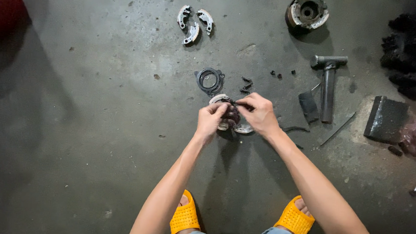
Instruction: The person kneels on the workshop floor assembling a motorcycle clutch assembly. They hold the clutch hub, fit brake shoe segments around it, use pliers to hook springs onto the shoes, and use a screwdriver to adjust and seat components, working piece by piece on the parts laid out on the floor.
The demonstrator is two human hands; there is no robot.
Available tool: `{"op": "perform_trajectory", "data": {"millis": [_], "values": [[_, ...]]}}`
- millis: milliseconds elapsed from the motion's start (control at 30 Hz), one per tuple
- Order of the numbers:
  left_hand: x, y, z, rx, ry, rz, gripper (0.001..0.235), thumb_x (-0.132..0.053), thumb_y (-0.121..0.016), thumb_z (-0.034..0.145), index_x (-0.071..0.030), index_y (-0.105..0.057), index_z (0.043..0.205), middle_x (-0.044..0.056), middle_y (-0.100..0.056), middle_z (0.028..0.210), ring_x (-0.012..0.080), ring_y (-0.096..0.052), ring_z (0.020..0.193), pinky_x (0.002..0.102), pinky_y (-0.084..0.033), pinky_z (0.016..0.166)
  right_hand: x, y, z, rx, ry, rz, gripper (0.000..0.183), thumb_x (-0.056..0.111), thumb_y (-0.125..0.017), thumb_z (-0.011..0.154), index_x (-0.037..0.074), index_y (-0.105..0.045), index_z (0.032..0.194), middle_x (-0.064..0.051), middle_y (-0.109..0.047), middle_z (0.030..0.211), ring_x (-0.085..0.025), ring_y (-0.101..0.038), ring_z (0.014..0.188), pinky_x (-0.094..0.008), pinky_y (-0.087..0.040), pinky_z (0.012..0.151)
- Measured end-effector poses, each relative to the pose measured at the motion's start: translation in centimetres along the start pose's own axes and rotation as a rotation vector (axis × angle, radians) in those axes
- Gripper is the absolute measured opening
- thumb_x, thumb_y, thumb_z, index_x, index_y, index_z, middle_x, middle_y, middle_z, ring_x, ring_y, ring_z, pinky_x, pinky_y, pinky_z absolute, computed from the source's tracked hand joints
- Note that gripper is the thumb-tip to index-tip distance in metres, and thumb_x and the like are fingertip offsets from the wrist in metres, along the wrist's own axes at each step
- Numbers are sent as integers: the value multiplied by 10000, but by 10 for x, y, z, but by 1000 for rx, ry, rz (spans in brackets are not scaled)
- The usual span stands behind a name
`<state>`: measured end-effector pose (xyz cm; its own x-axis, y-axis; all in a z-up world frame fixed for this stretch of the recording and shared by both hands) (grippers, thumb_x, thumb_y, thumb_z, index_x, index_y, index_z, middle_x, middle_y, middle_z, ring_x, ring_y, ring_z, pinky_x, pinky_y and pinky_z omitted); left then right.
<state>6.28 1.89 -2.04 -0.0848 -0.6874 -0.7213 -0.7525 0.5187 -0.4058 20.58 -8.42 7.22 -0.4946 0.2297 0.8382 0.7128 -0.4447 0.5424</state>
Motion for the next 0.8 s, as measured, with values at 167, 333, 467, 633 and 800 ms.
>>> {"op": "perform_trajectory", "data": {"millis": [167, 333, 467, 633, 800], "values": [[-48, 10, -23, -55, -555, 1226, 628, -224, -827, 791, -18, -620, 1348, 182, -606, 1301, 349, -603, 1157, 454, -524, 973, -48, -10, -1, -31, -83, -46, 189, 60, -733, 876, 8, -746, 1057, -152, -702, 934, -264, -713, 802, -344, -556, 714], [-49, -3, -23, 127, -555, 1625, 1192, -333, -960, 565, -7, -339, 1529, 195, -327, 1571, 379, -358, 1393, 522, -376, 1086, -53, -30, 1, -7, -29, -61, 170, 78, -755, 843, 20, -751, 1002, -143, -700, 914, -287, -707, 794, -365, -557, 699], [-39, -4, -20, 144, -540, 1637, 1216, -380, -975, 523, 45, -356, 1480, 212, -356, 1543, 386, -370, 1391, 512, -381, 1066, -50, -41, -2, 53, -51, -121, 163, 95, -770, 846, 16, -739, 985, -157, -674, 889, -317, -694, 777, -394, -555, 698], [-30, -8, -31, 71, -550, 1631, 1222, -449, -962, 536, 79, -370, 1465, 244, -373, 1521, 397, -388, 1376, 501, -399, 1051, -55, -43, -6, 37, -74, -167, 162, 90, -751, 863, 8, -727, 1000, -161, -675, 910, -330, -688, 774, -409, -557, 701], [-22, -8, -29, 50, -544, 1668, 1252, -487, -954, 544, 82, -339, 1474, 256, -355, 1536, 404, -373, 1404, 538, -393, 1073, -55, -41, -3, 72, -77, -334, 150, 135, -790, 855, 45, -760, 971, -169, -695, 905, -376, -697, 852, -448, -561, 764]]}}
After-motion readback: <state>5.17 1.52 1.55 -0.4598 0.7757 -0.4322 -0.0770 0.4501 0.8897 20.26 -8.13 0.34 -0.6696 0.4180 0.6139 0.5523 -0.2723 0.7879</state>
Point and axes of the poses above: each hand's wrist, its own z-axis towards the middle knuckle, its own y-axis out of the back of the hand, x = y × z, the point moved 4 cm from there along z, towards the middle knuckle
